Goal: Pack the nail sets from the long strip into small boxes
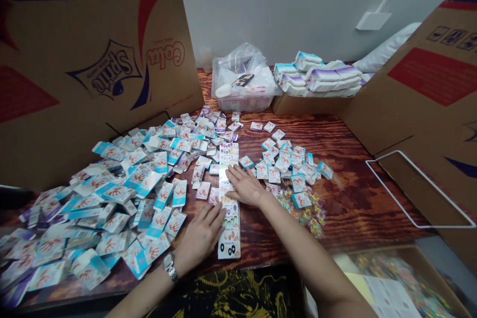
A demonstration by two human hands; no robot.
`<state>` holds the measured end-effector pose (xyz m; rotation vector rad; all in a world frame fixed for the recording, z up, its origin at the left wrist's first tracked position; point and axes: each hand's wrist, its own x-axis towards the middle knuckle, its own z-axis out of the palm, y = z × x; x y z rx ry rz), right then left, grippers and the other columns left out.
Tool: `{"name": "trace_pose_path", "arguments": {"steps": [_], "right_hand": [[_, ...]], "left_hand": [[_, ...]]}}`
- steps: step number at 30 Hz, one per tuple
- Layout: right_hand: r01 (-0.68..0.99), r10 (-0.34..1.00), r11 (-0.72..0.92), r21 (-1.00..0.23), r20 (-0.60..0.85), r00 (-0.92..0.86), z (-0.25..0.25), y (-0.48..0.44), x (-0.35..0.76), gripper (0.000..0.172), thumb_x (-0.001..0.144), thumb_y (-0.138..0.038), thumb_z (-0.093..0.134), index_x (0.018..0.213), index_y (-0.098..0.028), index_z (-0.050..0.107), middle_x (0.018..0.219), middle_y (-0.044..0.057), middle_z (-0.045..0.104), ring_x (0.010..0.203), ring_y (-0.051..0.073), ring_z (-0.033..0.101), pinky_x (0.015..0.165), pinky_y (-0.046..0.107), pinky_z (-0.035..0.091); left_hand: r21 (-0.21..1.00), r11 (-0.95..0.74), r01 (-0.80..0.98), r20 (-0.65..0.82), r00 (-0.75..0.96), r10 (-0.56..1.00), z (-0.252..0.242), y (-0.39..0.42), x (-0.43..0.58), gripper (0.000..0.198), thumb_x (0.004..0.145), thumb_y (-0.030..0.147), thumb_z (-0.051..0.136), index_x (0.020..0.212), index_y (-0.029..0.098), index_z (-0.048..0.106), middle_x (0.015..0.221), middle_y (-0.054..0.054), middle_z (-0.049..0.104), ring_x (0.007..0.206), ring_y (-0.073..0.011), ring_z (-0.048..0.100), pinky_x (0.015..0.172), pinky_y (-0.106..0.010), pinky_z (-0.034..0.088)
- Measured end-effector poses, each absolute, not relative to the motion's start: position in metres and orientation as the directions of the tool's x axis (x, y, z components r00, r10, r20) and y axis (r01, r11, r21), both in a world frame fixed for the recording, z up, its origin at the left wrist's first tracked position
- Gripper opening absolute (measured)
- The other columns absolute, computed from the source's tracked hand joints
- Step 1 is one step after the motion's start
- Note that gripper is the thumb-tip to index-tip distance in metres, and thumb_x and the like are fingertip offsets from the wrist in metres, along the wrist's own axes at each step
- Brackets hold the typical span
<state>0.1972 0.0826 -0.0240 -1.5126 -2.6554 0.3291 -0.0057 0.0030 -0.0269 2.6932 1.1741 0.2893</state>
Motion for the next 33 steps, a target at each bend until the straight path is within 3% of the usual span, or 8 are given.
{"name": "trace_pose_path", "arguments": {"steps": [8,13,16,19,21,24,29,33], "right_hand": [[0.842,0.87,0.493,-0.218,0.098,-0.483,-0.034,0.075,0.198,0.036,0.086,-0.04,0.057,0.119,-0.027,0.058,0.124,0.007,0.06,0.122,0.029,0.045,0.102,0.054,0.027],[0.719,0.825,0.562,-0.408,0.218,-0.521,0.0,0.054,0.193,0.02,0.091,-0.03,0.052,0.1,-0.024,0.068,0.1,0.004,0.071,0.097,0.02,0.061,0.092,0.039,0.041],[0.547,0.81,0.539,-0.64,0.217,-0.545,0.043,0.047,0.198,0.022,0.094,-0.027,0.046,0.104,-0.02,0.065,0.09,0.002,0.071,0.078,0.012,0.064,0.071,0.023,0.048],[0.54,0.874,0.469,-0.699,0.281,-0.396,0.075,0.046,0.203,0.022,0.094,-0.027,0.045,0.1,-0.019,0.065,0.084,0.001,0.07,0.072,0.011,0.063,0.065,0.022,0.048],[0.568,0.866,0.5,-0.654,0.365,-0.342,0.084,0.043,0.201,0.022,0.093,-0.024,0.045,0.1,-0.02,0.064,0.088,0.003,0.069,0.078,0.013,0.064,0.07,0.025,0.05],[0.576,0.754,0.656,-0.487,0.454,-0.474,0.079,0.028,0.189,0.022,0.092,-0.018,0.043,0.103,-0.02,0.062,0.101,0.006,0.068,0.094,0.015,0.062,0.081,0.03,0.052],[0.552,0.588,0.806,-0.214,0.399,-0.703,0.057,-0.003,0.172,0.02,0.09,-0.013,0.044,0.094,-0.017,0.063,0.103,0.007,0.068,0.101,0.021,0.06,0.088,0.036,0.051],[0.567,0.66,0.749,-0.343,0.307,-0.686,0.051,-0.003,0.173,0.019,0.092,-0.015,0.043,0.093,-0.018,0.061,0.089,0.005,0.066,0.085,0.017,0.061,0.078,0.03,0.052]], "left_hand": [[0.37,-0.631,0.682,0.099,0.647,0.756,-0.031,0.003,-0.009,0.038,0.09,0.025,0.044,0.127,0.018,0.048,0.134,-0.012,0.049,0.123,-0.0307,0.044,0.098,-0.048,0.042],[0.599,-0.491,0.633,0.204,0.472,0.858,-0.013,0.021,-0.01,0.067,0.086,0.029,0.05,0.144,0.015,0.018,0.149,-0.017,0.024,0.138,-0.0287,0.019,0.108,-0.047,0.027],[0.833,-0.317,0.454,0.095,0.446,0.89,0.001,0.036,-0.011,0.054,0.081,0.033,0.057,0.13,0.016,0.044,0.135,-0.013,0.046,0.128,-0.0297,0.035,0.104,-0.045,0.03],[0.969,0.002,0.248,-0.128,0.495,0.86,0.005,0.041,-0.007,0.024,0.081,0.038,0.056,0.082,0.016,0.064,0.08,-0.005,0.065,0.081,-0.0212,0.059,0.078,-0.034,0.045],[0.975,0.095,0.2,-0.182,0.48,0.858,0.003,0.039,-0.002,0.031,0.084,0.042,0.051,0.071,0.015,0.059,0.063,-0.001,0.059,0.062,-0.015,0.055,0.063,-0.027,0.045],[0.965,0.259,0.03,-0.249,0.404,0.88,0.003,0.035,0.004,0.026,0.083,0.039,0.052,0.083,0.015,0.06,0.071,-0.002,0.063,0.063,-0.0136,0.057,0.062,-0.025,0.045],[0.635,0.608,-0.476,-0.454,0.407,0.793,0.019,0.038,-0.002,0.024,0.068,0.028,0.067,0.087,0.014,0.063,0.083,-0.006,0.069,0.076,-0.0188,0.064,0.071,-0.03,0.049],[0.647,0.604,-0.466,-0.414,0.451,0.791,0.028,0.033,-0.002,0.024,0.075,0.032,0.065,0.091,0.015,0.063,0.089,-0.007,0.069,0.081,-0.0188,0.064,0.074,-0.029,0.049]]}}
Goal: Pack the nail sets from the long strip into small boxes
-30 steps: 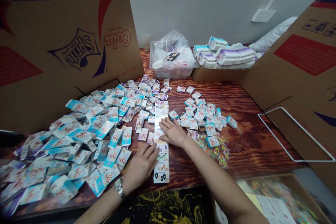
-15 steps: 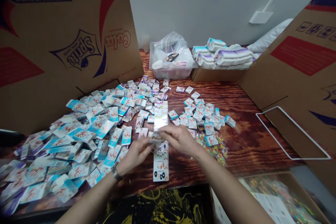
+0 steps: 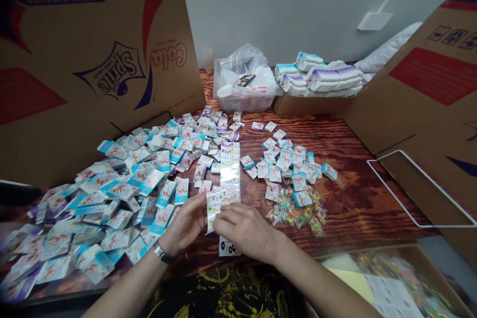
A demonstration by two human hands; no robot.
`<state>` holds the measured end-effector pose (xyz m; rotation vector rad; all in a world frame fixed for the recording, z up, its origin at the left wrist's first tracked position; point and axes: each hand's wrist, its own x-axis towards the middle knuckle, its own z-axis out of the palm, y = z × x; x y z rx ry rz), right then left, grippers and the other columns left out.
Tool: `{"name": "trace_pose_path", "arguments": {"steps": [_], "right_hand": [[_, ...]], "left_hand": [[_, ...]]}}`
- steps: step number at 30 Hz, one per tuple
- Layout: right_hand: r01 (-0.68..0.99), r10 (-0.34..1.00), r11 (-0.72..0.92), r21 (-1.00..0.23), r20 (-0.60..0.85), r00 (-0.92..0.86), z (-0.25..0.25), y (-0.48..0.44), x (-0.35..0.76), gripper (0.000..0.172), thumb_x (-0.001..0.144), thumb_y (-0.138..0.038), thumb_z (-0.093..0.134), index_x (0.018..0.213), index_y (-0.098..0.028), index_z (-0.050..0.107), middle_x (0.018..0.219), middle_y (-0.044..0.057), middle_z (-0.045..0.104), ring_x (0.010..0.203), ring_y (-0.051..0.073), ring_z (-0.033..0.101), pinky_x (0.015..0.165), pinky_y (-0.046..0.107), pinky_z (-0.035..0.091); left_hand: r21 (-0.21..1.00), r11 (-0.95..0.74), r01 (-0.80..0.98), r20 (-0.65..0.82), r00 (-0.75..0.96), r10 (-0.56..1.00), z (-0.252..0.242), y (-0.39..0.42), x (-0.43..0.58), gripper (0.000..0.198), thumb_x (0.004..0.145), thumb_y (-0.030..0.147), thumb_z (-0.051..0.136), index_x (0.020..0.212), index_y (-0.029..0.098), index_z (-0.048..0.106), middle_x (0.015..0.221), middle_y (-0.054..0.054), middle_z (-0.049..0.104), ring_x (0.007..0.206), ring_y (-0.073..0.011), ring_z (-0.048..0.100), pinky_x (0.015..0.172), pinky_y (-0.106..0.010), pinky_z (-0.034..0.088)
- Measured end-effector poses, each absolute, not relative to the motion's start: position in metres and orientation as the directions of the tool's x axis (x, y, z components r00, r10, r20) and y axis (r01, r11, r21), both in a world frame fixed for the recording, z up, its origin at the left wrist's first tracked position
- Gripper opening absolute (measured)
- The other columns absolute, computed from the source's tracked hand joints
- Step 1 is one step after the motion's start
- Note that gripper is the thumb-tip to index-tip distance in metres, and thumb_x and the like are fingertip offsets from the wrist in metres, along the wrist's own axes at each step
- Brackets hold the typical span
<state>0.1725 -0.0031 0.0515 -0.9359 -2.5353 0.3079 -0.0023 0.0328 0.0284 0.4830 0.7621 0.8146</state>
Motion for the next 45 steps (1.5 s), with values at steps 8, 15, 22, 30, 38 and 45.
{"name": "trace_pose_path", "arguments": {"steps": [8,15,22,30,38,45], "right_hand": [[0.691,0.888,0.459,-0.559,0.294,-0.353,0.047,0.022,0.174,0.023,0.089,-0.028,0.053,0.11,-0.019,0.057,0.102,0.009,0.056,0.094,0.019,0.055,0.08,0.033,0.048],[0.722,0.764,0.621,-0.306,0.444,-0.468,0.034,0.014,0.172,0.019,0.092,-0.019,0.046,0.095,-0.018,0.064,0.082,0.006,0.063,0.077,0.017,0.057,0.068,0.028,0.047],[0.702,0.617,0.712,-0.024,0.499,-0.609,0.008,-0.013,0.177,0.024,0.09,-0.013,0.046,0.109,-0.016,0.06,0.109,0.012,0.064,0.104,0.021,0.057,0.086,0.036,0.048],[0.728,0.689,0.677,-0.11,0.442,-0.574,-0.007,-0.029,0.185,0.02,0.09,-0.014,0.046,0.104,-0.018,0.061,0.089,0.006,0.068,0.089,0.018,0.06,0.075,0.03,0.049],[0.884,0.996,0.094,-0.458,0.041,-0.085,-0.015,0.004,0.265,0.018,0.093,-0.026,0.042,0.087,-0.018,0.057,0.083,0.005,0.063,0.075,0.017,0.059,0.069,0.027,0.046],[0.913,0.999,0.01,-0.408,0.043,0.008,-0.008,0.024,0.289,0.023,0.093,-0.027,0.038,0.097,-0.016,0.058,0.108,0.013,0.06,0.101,0.023,0.055,0.084,0.034,0.042]], "left_hand": [[0.842,0.475,-0.256,-0.288,0.532,0.796,0.037,0.022,-0.004,0.032,0.079,0.028,0.06,0.109,0.016,0.061,0.099,-0.006,0.067,0.087,-0.0185,0.062,0.079,-0.03,0.048],[0.842,0.473,-0.257,-0.383,0.332,0.862,0.025,0.021,0.001,0.028,0.068,0.024,0.068,0.094,0.017,0.058,0.085,-0.002,0.064,0.076,-0.0146,0.061,0.068,-0.027,0.05],[0.692,0.637,-0.34,-0.534,0.352,0.768,0.021,0.019,0.001,0.034,0.066,0.026,0.073,0.095,0.016,0.058,0.082,-0.002,0.064,0.071,-0.0127,0.061,0.068,-0.026,0.048],[0.786,0.591,-0.184,-0.519,0.324,0.791,0.004,0.004,0.011,0.033,0.065,0.03,0.073,0.089,0.016,0.056,0.066,0.003,0.063,0.059,-0.0107,0.058,0.059,-0.021,0.043],[0.83,0.557,-0.034,-0.498,0.404,0.767,0.005,0.005,0.011,0.045,0.071,0.046,0.068,0.104,0.016,0.057,0.1,-0.01,0.068,0.09,-0.0183,0.063,0.079,-0.029,0.046],[0.848,0.525,-0.065,-0.466,0.38,0.799,0.004,0.007,0.0,0.041,0.073,0.044,0.069,0.102,0.017,0.059,0.101,-0.009,0.068,0.094,-0.0192,0.063,0.084,-0.03,0.048]]}}
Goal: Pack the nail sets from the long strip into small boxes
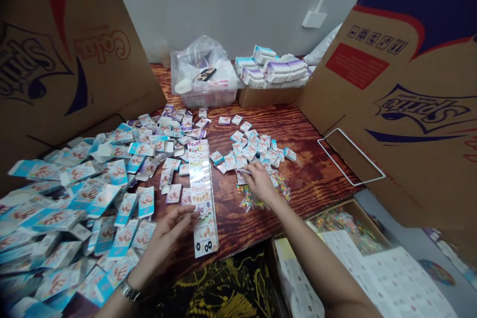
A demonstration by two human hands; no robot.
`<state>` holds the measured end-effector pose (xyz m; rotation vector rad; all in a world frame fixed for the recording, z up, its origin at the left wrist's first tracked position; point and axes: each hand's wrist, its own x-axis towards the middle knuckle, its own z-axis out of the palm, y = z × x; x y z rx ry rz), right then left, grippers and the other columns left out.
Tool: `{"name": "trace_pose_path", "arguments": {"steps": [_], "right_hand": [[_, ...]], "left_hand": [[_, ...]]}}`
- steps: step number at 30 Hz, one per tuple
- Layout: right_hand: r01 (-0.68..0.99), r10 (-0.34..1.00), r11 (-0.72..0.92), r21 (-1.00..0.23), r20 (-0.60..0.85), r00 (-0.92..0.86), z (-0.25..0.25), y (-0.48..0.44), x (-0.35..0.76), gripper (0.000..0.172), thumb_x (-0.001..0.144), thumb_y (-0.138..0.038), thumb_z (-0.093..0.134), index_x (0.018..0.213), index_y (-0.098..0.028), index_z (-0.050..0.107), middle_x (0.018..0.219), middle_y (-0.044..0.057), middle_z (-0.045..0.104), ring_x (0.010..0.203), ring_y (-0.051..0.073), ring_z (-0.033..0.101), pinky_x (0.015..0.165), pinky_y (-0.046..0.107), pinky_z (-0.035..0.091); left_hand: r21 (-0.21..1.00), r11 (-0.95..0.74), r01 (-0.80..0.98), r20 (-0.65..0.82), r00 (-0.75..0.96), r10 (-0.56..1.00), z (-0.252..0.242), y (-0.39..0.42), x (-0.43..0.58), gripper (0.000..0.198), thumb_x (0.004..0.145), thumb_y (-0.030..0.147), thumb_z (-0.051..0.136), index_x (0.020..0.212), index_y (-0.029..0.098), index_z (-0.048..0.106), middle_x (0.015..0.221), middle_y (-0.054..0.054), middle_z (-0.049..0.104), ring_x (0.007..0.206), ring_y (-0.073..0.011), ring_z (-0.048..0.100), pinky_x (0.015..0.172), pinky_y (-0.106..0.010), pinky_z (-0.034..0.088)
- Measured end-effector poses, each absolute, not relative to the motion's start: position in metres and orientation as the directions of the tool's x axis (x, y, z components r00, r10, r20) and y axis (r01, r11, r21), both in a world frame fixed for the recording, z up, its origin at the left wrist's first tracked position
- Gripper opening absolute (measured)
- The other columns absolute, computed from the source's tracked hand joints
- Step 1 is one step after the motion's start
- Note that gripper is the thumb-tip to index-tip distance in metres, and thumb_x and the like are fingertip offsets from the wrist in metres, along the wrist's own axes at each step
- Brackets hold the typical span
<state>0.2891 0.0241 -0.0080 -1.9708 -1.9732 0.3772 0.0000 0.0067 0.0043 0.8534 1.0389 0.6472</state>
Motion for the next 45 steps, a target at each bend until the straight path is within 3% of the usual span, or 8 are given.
{"name": "trace_pose_path", "arguments": {"steps": [4,8,13,22,25,29,36,45], "right_hand": [[0.928,0.995,0.013,-0.372,-0.088,-0.049,-0.012,0.009,0.28,0.017,0.088,-0.024,0.048,0.096,-0.018,0.061,0.088,0.008,0.067,0.08,0.021,0.062,0.072,0.028,0.043],[0.937,0.984,0.017,-0.35,-0.159,-0.078,-0.022,-0.002,0.249,0.024,0.086,-0.016,0.046,0.104,-0.016,0.061,0.093,0.011,0.068,0.082,0.022,0.063,0.071,0.028,0.043],[0.904,0.954,0.112,-0.412,-0.21,-0.213,-0.018,-0.009,0.231,0.019,0.086,-0.026,0.051,0.098,-0.024,0.066,0.094,0.002,0.07,0.086,0.018,0.063,0.074,0.023,0.043],[0.923,0.994,-0.072,-0.379,-0.105,0.034,-0.011,0.047,0.292,0.048,0.087,-0.018,0.043,0.134,-0.014,0.043,0.115,0.015,0.062,0.099,0.026,0.06,0.084,0.034,0.041],[0.9,0.998,-0.035,-0.435,-0.055,0.012,-0.011,0.053,0.299,0.039,0.088,-0.021,0.044,0.126,-0.014,0.052,0.117,0.014,0.061,0.102,0.026,0.059,0.086,0.034,0.041],[0.844,0.997,0.062,-0.533,-0.009,-0.079,-0.019,0.056,0.294,0.024,0.086,-0.024,0.049,0.105,-0.019,0.063,0.101,0.006,0.068,0.091,0.02,0.062,0.08,0.028,0.044],[0.782,0.987,0.039,-0.622,0.147,0.068,-0.026,0.11,0.3,0.032,0.094,-0.03,0.031,0.115,-0.015,0.05,0.107,0.008,0.062,0.095,0.019,0.057,0.08,0.029,0.044],[0.82,0.99,0.127,-0.558,0.018,-0.141,-0.018,0.06,0.293,0.012,0.086,-0.022,0.05,0.08,-0.017,0.059,0.079,0.004,0.062,0.074,0.018,0.056,0.07,0.027,0.041]], "left_hand": [[0.847,0.528,-0.059,-0.485,0.322,0.813,0.002,0.008,-0.008,0.042,0.072,0.044,0.069,0.102,0.016,0.059,0.101,-0.008,0.068,0.097,-0.0196,0.063,0.088,-0.032,0.047],[0.851,0.52,-0.074,-0.46,0.373,0.806,0.001,0.008,-0.003,0.041,0.072,0.044,0.069,0.1,0.017,0.059,0.103,-0.008,0.067,0.101,-0.0205,0.061,0.09,-0.033,0.047],[0.852,0.522,-0.042,-0.47,0.381,0.796,0.002,0.007,-0.004,0.041,0.073,0.045,0.068,0.102,0.017,0.059,0.104,-0.009,0.067,0.099,-0.0203,0.062,0.089,-0.033,0.047],[0.875,0.484,-0.022,-0.433,0.415,0.8,0.003,0.005,-0.006,0.04,0.074,0.047,0.066,0.1,0.018,0.06,0.102,-0.008,0.067,0.098,-0.021,0.061,0.087,-0.033,0.048],[0.868,0.495,-0.024,-0.449,0.385,0.806,0.003,0.004,-0.008,0.043,0.072,0.049,0.068,0.1,0.017,0.06,0.101,-0.009,0.067,0.099,-0.0221,0.061,0.086,-0.034,0.048],[0.856,0.517,-0.017,-0.48,0.346,0.806,-0.001,0.004,-0.009,0.045,0.07,0.049,0.069,0.101,0.017,0.061,0.1,-0.01,0.068,0.097,-0.0225,0.062,0.085,-0.034,0.048],[0.866,0.5,-0.034,-0.455,0.363,0.813,-0.002,0.002,-0.005,0.045,0.07,0.049,0.069,0.099,0.017,0.062,0.098,-0.009,0.069,0.097,-0.022,0.062,0.086,-0.034,0.048],[0.842,0.538,-0.04,-0.496,0.336,0.801,-0.004,0.002,-0.011,0.046,0.069,0.049,0.07,0.101,0.017,0.062,0.102,-0.009,0.068,0.095,-0.0215,0.063,0.086,-0.033,0.049]]}}
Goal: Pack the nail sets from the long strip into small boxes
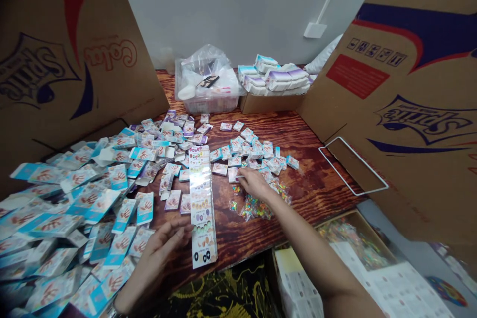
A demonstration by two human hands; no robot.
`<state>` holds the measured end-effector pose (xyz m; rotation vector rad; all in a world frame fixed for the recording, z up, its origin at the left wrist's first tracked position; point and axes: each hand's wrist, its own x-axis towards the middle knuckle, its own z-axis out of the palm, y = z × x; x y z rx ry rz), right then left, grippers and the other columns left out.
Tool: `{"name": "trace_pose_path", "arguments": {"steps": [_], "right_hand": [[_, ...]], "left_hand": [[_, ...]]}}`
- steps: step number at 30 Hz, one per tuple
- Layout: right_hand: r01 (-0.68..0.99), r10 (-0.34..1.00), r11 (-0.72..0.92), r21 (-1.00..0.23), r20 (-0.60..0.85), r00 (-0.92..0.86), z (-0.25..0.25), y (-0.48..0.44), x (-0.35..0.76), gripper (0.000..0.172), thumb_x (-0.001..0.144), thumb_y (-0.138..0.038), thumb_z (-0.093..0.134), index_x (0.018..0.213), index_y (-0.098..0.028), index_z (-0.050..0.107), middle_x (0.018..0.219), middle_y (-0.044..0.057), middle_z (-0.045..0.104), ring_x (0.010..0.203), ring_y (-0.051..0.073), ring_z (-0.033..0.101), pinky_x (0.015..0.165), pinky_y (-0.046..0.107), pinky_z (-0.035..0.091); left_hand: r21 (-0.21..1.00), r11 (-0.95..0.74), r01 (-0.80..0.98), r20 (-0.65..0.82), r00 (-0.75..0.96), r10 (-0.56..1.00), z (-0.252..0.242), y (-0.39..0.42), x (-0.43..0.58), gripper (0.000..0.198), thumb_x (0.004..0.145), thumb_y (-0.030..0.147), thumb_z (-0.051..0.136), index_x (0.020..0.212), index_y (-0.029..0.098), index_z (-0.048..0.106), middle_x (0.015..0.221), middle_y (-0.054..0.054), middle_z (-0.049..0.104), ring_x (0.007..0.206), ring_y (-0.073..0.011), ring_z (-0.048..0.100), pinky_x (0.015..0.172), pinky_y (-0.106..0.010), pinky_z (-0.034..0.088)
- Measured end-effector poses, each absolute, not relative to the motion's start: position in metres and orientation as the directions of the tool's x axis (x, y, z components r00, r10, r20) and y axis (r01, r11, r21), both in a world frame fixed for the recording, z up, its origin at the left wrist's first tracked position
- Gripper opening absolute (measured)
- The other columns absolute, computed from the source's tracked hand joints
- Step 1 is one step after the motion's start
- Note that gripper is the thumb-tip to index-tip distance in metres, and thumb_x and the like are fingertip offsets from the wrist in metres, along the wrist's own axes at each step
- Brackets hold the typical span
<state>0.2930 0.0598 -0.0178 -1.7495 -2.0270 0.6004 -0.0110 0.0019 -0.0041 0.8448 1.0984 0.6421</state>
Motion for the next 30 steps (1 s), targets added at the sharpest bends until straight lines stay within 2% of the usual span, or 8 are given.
{"name": "trace_pose_path", "arguments": {"steps": [9,15,18,21,23,25,28,30], "right_hand": [[0.879,0.991,0.113,-0.462,-0.006,-0.13,-0.025,0.076,0.265,0.014,0.092,-0.02,0.042,0.095,-0.018,0.055,0.098,0.007,0.06,0.094,0.017,0.054,0.083,0.027,0.039],[0.937,0.993,0.04,-0.348,-0.093,-0.077,-0.034,0.074,0.292,0.014,0.091,-0.02,0.041,0.099,-0.015,0.052,0.091,0.01,0.061,0.087,0.022,0.055,0.079,0.03,0.038],[0.949,0.987,0.05,-0.31,-0.129,-0.094,-0.038,0.06,0.288,0.016,0.092,-0.023,0.04,0.1,-0.015,0.052,0.089,0.011,0.061,0.089,0.024,0.055,0.079,0.032,0.037],[0.947,0.98,0.082,-0.311,-0.15,-0.134,-0.037,0.051,0.286,0.017,0.092,-0.028,0.042,0.099,-0.017,0.052,0.086,0.01,0.061,0.088,0.023,0.055,0.078,0.031,0.037],[0.938,0.976,0.109,-0.329,-0.144,-0.164,-0.035,0.052,0.288,0.017,0.093,-0.029,0.04,0.099,-0.018,0.052,0.089,0.009,0.061,0.089,0.022,0.055,0.08,0.031,0.037],[0.926,0.972,0.14,-0.351,-0.13,-0.196,-0.035,0.056,0.292,0.018,0.093,-0.026,0.037,0.1,-0.018,0.052,0.095,0.008,0.061,0.093,0.021,0.054,0.085,0.032,0.037],[0.91,0.965,0.176,-0.376,-0.116,-0.235,-0.034,0.058,0.298,0.016,0.092,-0.024,0.04,0.1,-0.018,0.052,0.098,0.008,0.061,0.095,0.021,0.053,0.087,0.032,0.037],[0.905,0.964,0.176,-0.387,-0.12,-0.239,-0.034,0.055,0.303,0.014,0.091,-0.025,0.042,0.095,-0.019,0.053,0.091,0.007,0.062,0.088,0.02,0.055,0.081,0.03,0.039]], "left_hand": [[0.844,0.535,-0.041,-0.49,0.348,0.799,0.006,0.0,-0.005,0.046,0.067,0.049,0.071,0.099,0.018,0.062,0.101,-0.01,0.069,0.096,-0.0237,0.063,0.085,-0.034,0.049],[0.837,0.547,-0.019,-0.506,0.353,0.787,-0.001,-0.006,-0.011,0.047,0.069,0.051,0.068,0.101,0.017,0.06,0.102,-0.011,0.068,0.095,-0.0244,0.063,0.083,-0.034,0.05],[0.914,0.397,0.081,-0.397,0.379,0.836,0.005,-0.004,-0.006,0.038,0.076,0.048,0.061,0.1,0.019,0.061,0.101,-0.01,0.068,0.094,-0.0249,0.063,0.082,-0.035,0.05],[0.948,-0.016,0.318,-0.145,0.476,0.867,0.017,0.001,0.012,0.027,0.085,0.036,0.05,0.105,0.021,0.061,0.103,-0.009,0.067,0.097,-0.0246,0.061,0.087,-0.036,0.047],[0.825,-0.424,0.374,0.06,0.687,0.724,0.021,0.007,0.033,0.032,0.089,0.024,0.041,0.117,0.022,0.056,0.112,-0.01,0.063,0.105,-0.0232,0.056,0.094,-0.039,0.043],[0.581,-0.724,0.371,0.146,0.828,0.541,0.016,0.015,0.058,0.039,0.086,0.012,0.039,0.122,0.017,0.052,0.123,-0.012,0.056,0.117,-0.0247,0.048,0.099,-0.043,0.039],[0.204,-0.856,0.475,0.033,0.871,0.491,-0.004,0.034,0.09,0.037,0.086,0.014,0.04,0.12,0.011,0.054,0.129,-0.019,0.051,0.123,-0.0348,0.04,0.097,-0.055,0.034],[0.089,-0.856,0.509,-0.027,0.86,0.509,-0.018,0.05,0.103,0.035,0.087,0.016,0.04,0.118,0.012,0.057,0.132,-0.018,0.049,0.12,-0.0369,0.043,0.094,-0.058,0.035]]}}
